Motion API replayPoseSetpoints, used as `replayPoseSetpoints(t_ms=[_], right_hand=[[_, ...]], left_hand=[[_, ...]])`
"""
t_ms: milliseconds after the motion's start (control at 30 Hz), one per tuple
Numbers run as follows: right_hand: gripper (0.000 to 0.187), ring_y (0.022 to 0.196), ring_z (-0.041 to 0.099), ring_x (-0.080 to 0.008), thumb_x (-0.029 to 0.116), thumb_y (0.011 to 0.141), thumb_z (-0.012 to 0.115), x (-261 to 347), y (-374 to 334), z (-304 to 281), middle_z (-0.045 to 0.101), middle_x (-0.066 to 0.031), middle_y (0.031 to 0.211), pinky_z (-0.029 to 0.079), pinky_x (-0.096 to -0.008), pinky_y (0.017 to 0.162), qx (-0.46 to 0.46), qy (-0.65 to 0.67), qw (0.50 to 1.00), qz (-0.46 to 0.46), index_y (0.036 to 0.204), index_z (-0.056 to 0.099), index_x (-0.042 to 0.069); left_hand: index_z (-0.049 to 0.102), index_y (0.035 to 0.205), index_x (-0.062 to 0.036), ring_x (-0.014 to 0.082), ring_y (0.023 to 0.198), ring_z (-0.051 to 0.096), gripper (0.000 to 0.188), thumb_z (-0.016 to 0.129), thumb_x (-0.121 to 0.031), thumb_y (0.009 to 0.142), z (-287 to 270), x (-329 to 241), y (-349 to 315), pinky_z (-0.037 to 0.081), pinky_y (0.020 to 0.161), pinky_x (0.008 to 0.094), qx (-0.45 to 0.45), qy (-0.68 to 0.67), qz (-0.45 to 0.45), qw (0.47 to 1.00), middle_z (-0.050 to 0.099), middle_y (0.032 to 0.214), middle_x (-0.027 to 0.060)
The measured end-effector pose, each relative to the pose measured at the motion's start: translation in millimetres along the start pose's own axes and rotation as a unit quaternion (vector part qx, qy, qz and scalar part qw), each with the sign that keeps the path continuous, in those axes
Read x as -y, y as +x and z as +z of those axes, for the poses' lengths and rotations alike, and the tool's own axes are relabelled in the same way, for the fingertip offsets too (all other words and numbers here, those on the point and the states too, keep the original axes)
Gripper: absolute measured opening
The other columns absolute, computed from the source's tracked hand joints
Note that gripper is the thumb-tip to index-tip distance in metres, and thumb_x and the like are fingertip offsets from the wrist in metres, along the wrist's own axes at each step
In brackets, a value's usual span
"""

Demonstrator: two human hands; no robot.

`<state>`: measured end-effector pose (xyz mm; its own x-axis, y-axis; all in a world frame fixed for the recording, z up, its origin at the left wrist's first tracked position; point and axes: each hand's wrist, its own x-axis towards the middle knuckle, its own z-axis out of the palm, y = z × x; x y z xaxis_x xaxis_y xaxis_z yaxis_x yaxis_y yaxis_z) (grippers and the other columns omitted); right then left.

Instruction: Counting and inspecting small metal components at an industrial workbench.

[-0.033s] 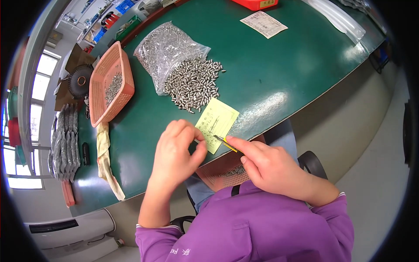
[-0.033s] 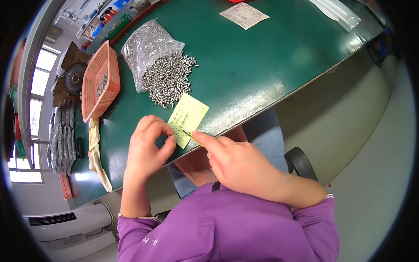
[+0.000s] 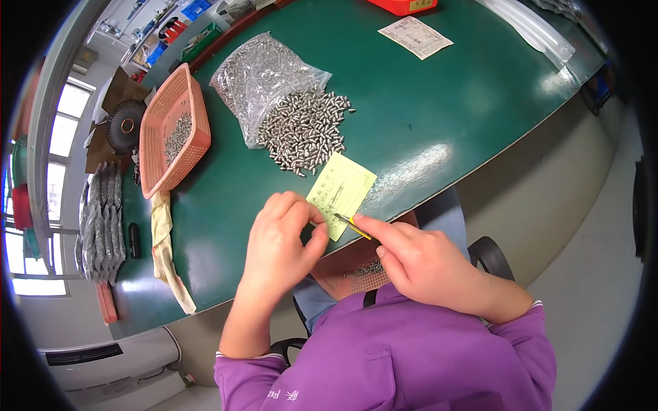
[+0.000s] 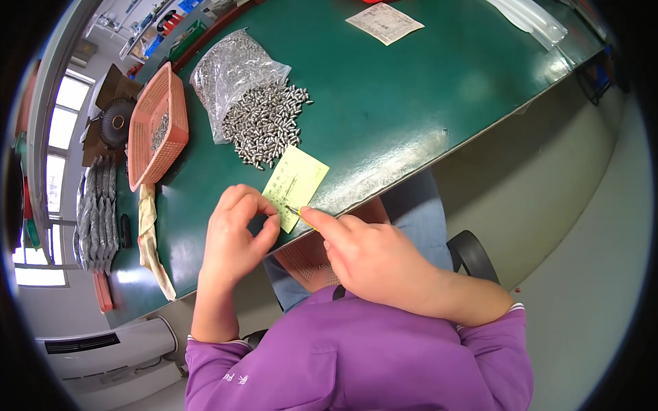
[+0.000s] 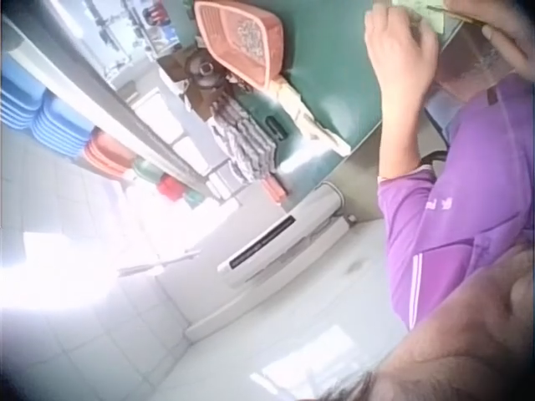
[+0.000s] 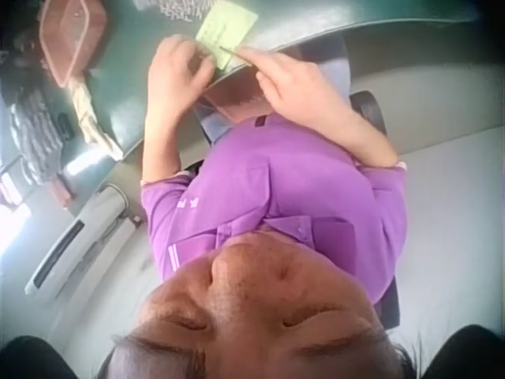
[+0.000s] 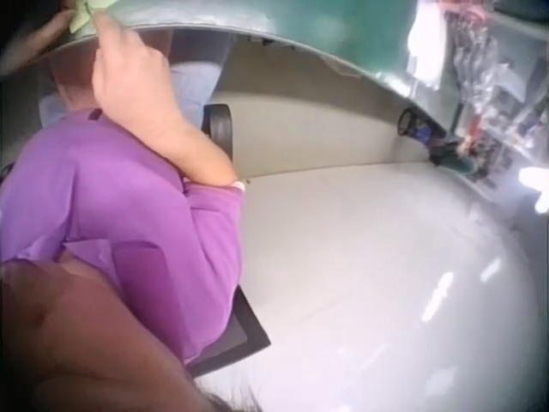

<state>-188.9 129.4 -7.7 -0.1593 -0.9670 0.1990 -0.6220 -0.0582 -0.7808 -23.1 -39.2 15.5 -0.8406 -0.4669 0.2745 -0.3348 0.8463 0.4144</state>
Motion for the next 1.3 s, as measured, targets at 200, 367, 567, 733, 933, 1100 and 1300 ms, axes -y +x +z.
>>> replayPoseSetpoints(t_ms=[200,367,567,733,933,1100,1300], right_hand=[[0.055,0.072,0.067,-0.0301,0.004,0.09,0.061,5,2,7,0.065,-0.013,0.088,0.056,-0.0394,0.059,0.023,-0.059,0.998,-0.016,0.143,0.053,0.01],[0.056,0.071,0.066,-0.0281,0.003,0.089,0.062,8,0,8,0.063,-0.0112,0.085,0.056,-0.0379,0.058,0.039,-0.089,0.995,-0.02,0.144,0.052,0.008],[0.06,0.073,0.065,-0.0252,0.001,0.085,0.062,3,0,11,0.062,-0.0103,0.085,0.055,-0.0358,0.056,0.043,-0.101,0.993,-0.039,0.145,0.051,0.005],[0.059,0.066,0.064,-0.0265,0.001,0.084,0.062,5,11,-3,0.062,-0.0115,0.085,0.055,-0.0352,0.056,0.065,-0.088,0.992,-0.061,0.143,0.053,0.005],[0.053,0.071,0.068,-0.0293,0.002,0.087,0.06,14,14,-7,0.066,-0.0146,0.091,0.056,-0.0394,0.059,0.105,-0.085,0.991,-0.003,0.14,0.056,0.007],[0.049,0.083,0.071,-0.034,0.002,0.09,0.058,-4,7,-9,0.07,-0.0189,0.105,0.058,-0.042,0.07,-0.015,0.033,0.999,-0.017,0.139,0.056,0.007],[0.049,0.081,0.07,-0.0352,0.002,0.092,0.058,-11,1,-14,0.07,-0.0197,0.104,0.058,-0.0429,0.069,-0.071,0.04,0.996,-0.046,0.14,0.055,0.007]], left_hand=[[0.061,0.079,-0.0033,0.0314,0.083,0.06,0.015,0.076,-0.004,0.076,12,-3,-13,0.049,0.073,0.0416,-0.016,-0.036,-0.085,0.996,0.06,0.084,0.0089],[0.061,0.078,-0.0038,0.0308,0.081,0.059,0.016,0.077,-0.003,0.077,15,-3,-15,0.048,0.073,0.041,-0.035,-0.051,-0.101,0.993,0.06,0.081,0.0087],[0.062,0.078,-0.0037,0.0303,0.08,0.059,0.016,0.078,-0.003,0.076,16,1,-15,0.048,0.071,0.0404,-0.039,-0.063,-0.082,0.994,0.06,0.081,0.0089],[0.062,0.078,-0.0035,0.03,0.08,0.059,0.016,0.078,-0.003,0.076,16,3,-13,0.048,0.07,0.0403,-0.028,-0.075,-0.084,0.993,0.061,0.082,0.009],[0.063,0.079,-0.0035,0.0293,0.081,0.06,0.016,0.078,-0.003,0.075,12,5,-14,0.049,0.071,0.0396,-0.02,-0.079,-0.088,0.993,0.062,0.083,0.0086],[0.068,0.088,-0.0044,0.0292,0.088,0.063,0.016,0.078,-0.006,0.077,-7,0,-14,0.051,0.077,0.0388,0.078,-0.164,-0.01,0.983,0.066,0.089,0.0089],[0.068,0.091,-0.002,0.0257,0.084,0.064,0.012,0.073,0.001,0.08,-2,29,15,0.052,0.074,0.0362,-0.051,0.028,-0.027,0.998,0.064,0.09,0.0094]])
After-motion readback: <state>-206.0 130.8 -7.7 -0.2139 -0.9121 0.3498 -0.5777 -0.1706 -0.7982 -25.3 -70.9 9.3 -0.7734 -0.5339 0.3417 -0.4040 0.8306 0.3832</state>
